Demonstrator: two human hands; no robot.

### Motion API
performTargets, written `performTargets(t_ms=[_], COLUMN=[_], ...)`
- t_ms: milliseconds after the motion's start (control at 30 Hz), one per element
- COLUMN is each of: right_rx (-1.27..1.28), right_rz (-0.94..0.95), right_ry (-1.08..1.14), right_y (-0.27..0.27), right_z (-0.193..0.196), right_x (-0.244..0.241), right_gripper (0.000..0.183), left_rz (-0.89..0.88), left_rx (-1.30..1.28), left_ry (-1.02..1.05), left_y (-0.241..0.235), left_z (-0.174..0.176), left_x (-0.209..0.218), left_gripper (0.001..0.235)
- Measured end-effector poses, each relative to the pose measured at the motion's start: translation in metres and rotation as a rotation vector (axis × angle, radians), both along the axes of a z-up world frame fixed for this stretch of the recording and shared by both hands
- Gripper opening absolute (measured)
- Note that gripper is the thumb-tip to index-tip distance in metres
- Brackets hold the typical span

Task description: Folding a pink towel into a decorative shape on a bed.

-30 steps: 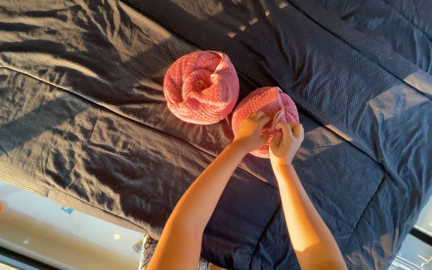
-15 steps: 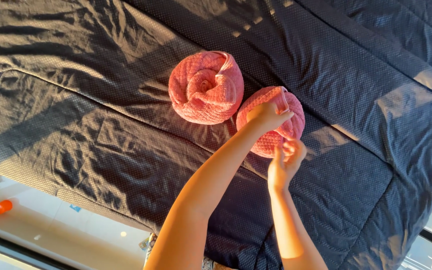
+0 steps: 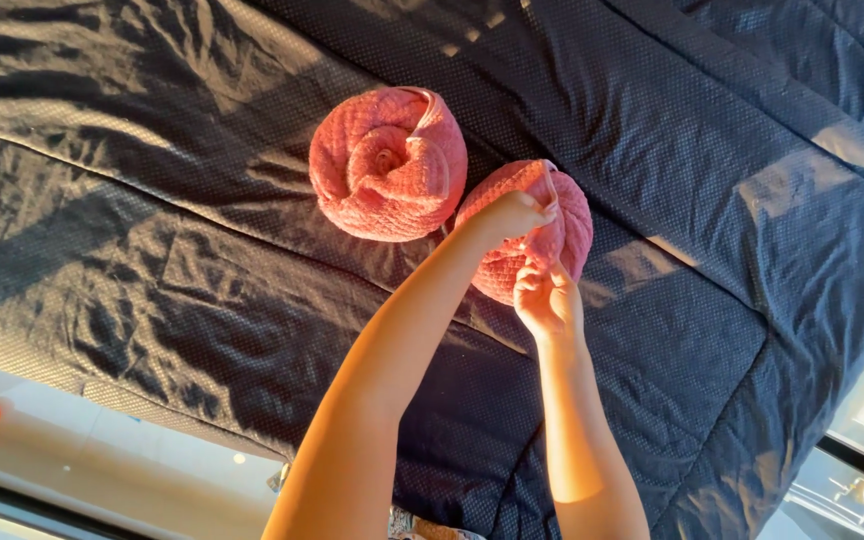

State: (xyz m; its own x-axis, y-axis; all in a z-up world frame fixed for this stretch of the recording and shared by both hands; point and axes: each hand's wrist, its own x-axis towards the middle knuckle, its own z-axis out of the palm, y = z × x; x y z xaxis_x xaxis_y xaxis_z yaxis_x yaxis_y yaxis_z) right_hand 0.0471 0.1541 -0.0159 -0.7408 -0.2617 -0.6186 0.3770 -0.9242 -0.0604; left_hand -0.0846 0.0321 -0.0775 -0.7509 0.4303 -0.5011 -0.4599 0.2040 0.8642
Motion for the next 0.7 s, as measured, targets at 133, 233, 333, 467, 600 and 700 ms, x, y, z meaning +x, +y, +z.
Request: performTargets(t_ms=[133, 233, 333, 467, 600, 700], right_rx=[0.081, -0.019, 0.008, 0.0, -0.02, -0.092], right_rz=[-0.061, -0.083, -0.033, 0.047, 0.019, -0.038], right_ry=[-0.097, -0.007, 0.051, -0.058, -0.056, -0.018], right_y=[-0.012, -0.013, -0.018, -0.02, -0.012, -0.006], right_z=[0.008, 0.009, 0.026, 0.039, 0.016, -0.011], right_x=[0.002, 0.004, 0.002, -0.003, -0.004, 0.0], right_gripper=[0.018, 0.015, 0.018, 0.046, 0.025, 0.014], left_rz=[-0.003, 0.008, 0.009, -0.056, -0.157, -0.097], left_rx=[0.022, 0.051, -0.021, -0.076, -0.12, -0.012], left_ry=[0.016, -0.015, -0.069, -0.059, -0.001, -0.062], left_y=[-0.007, -0.014, -0.026, -0.031, -0.031, -0.027], left_z=[-0.005, 0.014, 0.061, 0.083, 0.063, 0.052], left_x=[-0.001, -0.002, -0.002, -0.005, -0.009, -0.005], left_gripper=[0.031, 0.037, 0.034, 0.048, 0.048, 0.036])
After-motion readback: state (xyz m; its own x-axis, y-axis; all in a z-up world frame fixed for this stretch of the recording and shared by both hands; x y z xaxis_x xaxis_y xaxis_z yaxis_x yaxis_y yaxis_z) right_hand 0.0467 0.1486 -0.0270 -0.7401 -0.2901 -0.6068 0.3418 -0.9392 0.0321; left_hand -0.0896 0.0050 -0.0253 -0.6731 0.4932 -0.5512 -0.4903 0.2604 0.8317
